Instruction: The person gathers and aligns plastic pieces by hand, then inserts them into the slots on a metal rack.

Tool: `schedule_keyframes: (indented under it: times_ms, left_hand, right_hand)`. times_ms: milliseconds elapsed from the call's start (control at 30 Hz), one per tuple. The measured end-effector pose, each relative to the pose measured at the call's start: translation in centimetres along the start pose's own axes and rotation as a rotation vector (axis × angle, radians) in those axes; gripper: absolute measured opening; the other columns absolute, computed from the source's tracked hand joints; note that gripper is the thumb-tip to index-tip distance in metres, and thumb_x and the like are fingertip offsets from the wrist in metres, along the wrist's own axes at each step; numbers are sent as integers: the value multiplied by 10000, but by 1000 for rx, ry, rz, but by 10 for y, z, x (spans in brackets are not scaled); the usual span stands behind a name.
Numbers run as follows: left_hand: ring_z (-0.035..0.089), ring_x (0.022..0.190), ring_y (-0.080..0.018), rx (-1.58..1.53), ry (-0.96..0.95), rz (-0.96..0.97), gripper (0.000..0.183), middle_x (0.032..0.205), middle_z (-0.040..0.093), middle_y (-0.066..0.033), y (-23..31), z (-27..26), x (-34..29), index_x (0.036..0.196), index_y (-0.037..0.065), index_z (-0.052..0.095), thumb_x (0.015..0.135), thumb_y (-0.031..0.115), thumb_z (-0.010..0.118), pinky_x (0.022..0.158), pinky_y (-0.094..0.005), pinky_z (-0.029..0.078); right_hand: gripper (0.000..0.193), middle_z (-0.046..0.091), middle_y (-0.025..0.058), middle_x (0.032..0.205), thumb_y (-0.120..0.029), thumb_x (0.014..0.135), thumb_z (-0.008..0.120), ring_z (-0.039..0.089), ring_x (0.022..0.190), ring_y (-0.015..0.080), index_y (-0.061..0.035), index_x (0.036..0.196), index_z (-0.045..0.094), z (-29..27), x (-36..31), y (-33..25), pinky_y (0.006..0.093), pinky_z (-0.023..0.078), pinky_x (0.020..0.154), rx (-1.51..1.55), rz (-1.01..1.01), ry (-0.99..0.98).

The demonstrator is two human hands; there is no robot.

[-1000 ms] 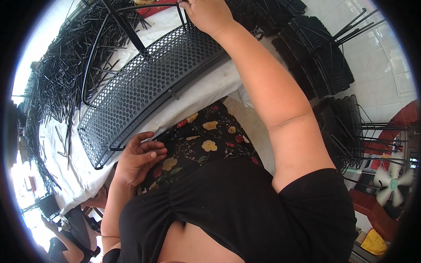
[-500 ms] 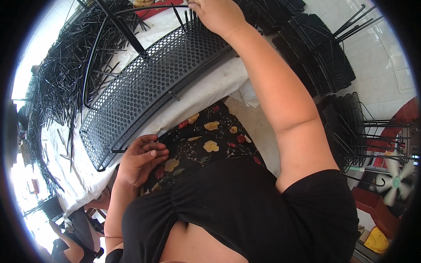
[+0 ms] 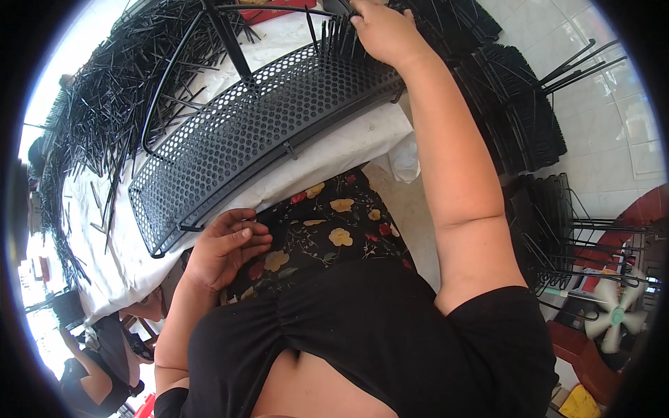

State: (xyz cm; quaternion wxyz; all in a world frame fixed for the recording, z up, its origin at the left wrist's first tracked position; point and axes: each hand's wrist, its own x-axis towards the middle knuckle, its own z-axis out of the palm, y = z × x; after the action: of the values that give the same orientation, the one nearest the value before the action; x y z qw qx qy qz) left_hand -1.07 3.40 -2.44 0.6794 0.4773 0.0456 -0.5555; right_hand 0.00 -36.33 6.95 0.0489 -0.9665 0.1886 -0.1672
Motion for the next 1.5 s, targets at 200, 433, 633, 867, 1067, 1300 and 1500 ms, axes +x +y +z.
schedule_keyframes:
  times_ms: [200, 433, 633, 867, 1067, 1300, 1500]
  left_hand:
    - [646, 1049, -312, 20, 31, 24, 481, 1113, 627, -185, -1, 1, -2, 1322, -36, 432, 905, 40, 658, 951, -428, 532]
    - [648, 1045, -306, -15, 8, -8, 465, 1102, 631, -178, -2, -4, 3, 1314, -34, 447, 905, 41, 656, 950, -426, 531]
    - [649, 1037, -302, 6, 20, 0, 468, 1092, 633, -170, 1, 2, -1, 1309, -33, 451, 892, 19, 658, 950, -430, 533]
    - [650, 1028, -294, 2, 13, 19, 452, 1098, 625, -160, 1, -2, 5, 1270, -34, 488, 856, -43, 670, 941, -425, 539]
    - [644, 1035, -273, 33, 23, 15, 425, 1106, 624, -147, 5, -2, -2, 1252, -29, 508, 859, -39, 671, 951, -408, 533]
    - [671, 933, -255, 1115, 266, 1178, 281, 989, 696, -118, 81, -10, -46, 1031, 2, 666, 765, -33, 749, 843, -334, 513]
    - [575, 1148, -351, 1556, 1197, 967, 541, 1220, 624, -168, 200, -157, -29, 1182, 19, 630, 817, 395, 763, 991, -434, 453]
  right_hand:
    - [518, 582, 208, 1336, -106, 991, 490, 551, 1238, 372, -16, 1480, 344, 7, 5, 2, 409, 416, 1051, 448, 57, 137]
    - [415, 663, 173, 1205, -267, 987, 538, 626, 1131, 344, -84, 1359, 554, 30, 14, 10, 381, 466, 1005, 119, -239, 95]
    - [405, 696, 139, 920, -147, 785, 755, 668, 875, 337, -22, 1145, 617, 11, 4, -61, 442, 508, 815, 171, -96, 519]
    - [128, 698, 161, 885, -85, 787, 707, 671, 833, 336, -17, 895, 698, 23, 24, -45, 430, 524, 738, 253, -245, 684]
    - [214, 705, 170, 992, -136, 851, 677, 663, 976, 348, -34, 1036, 709, 36, 17, -45, 456, 500, 873, 204, -217, 448]
    - [147, 680, 98, 847, -199, 820, 726, 652, 802, 308, -71, 891, 710, 69, -40, -86, 391, 516, 701, 439, -428, 169]
    - [193, 672, 112, 896, -197, 827, 718, 656, 801, 313, -57, 957, 686, 62, -44, -107, 385, 513, 691, 424, -334, 19]
